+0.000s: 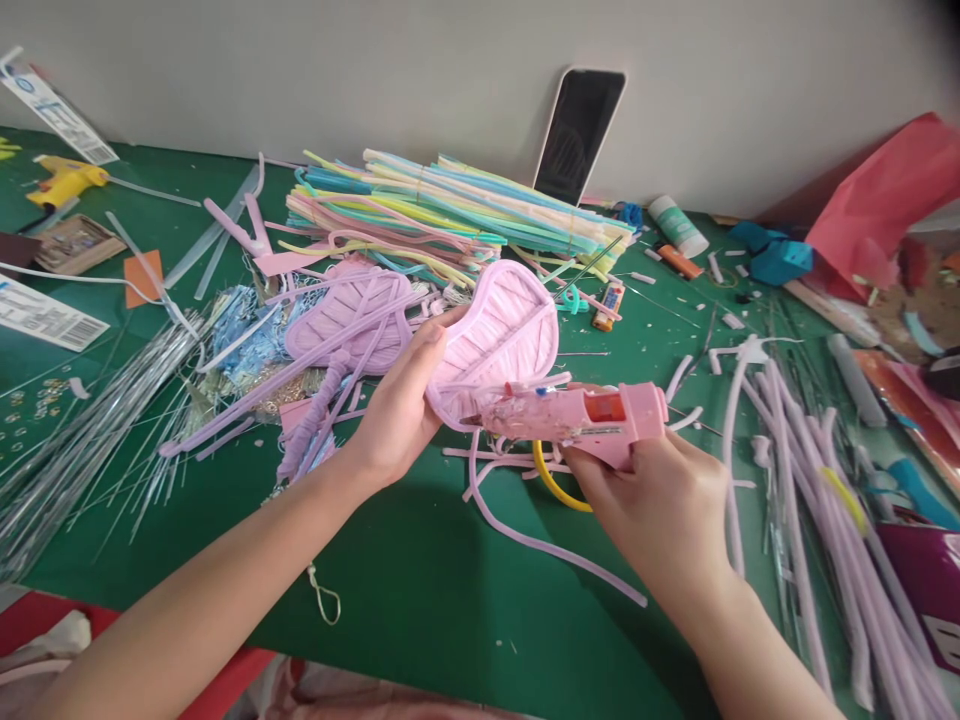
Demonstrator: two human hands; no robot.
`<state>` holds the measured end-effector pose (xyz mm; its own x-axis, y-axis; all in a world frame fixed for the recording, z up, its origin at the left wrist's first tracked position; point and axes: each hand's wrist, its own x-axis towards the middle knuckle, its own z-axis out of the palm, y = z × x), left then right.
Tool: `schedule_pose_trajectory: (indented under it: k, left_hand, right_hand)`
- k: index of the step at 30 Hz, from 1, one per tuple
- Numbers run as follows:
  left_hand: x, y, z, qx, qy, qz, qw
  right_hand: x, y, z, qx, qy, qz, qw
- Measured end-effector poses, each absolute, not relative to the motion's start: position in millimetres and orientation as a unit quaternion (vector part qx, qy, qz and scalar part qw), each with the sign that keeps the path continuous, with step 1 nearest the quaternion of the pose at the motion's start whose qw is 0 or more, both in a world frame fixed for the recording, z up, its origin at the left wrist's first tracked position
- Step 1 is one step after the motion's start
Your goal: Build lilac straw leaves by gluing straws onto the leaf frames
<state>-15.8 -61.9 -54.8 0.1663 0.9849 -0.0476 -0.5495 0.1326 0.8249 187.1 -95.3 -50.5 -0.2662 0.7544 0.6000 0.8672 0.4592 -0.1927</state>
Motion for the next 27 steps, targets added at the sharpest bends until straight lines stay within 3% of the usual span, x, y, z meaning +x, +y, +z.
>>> schedule_pose_trajectory:
  k: [27]
  left_hand:
    - [-18.3, -62.6, -49.9, 0.391, 0.352, 0.550, 0.649]
  right_hand:
    - [194.0, -93.8, -48.1, -0.529, -0.790, -0.093, 0.296]
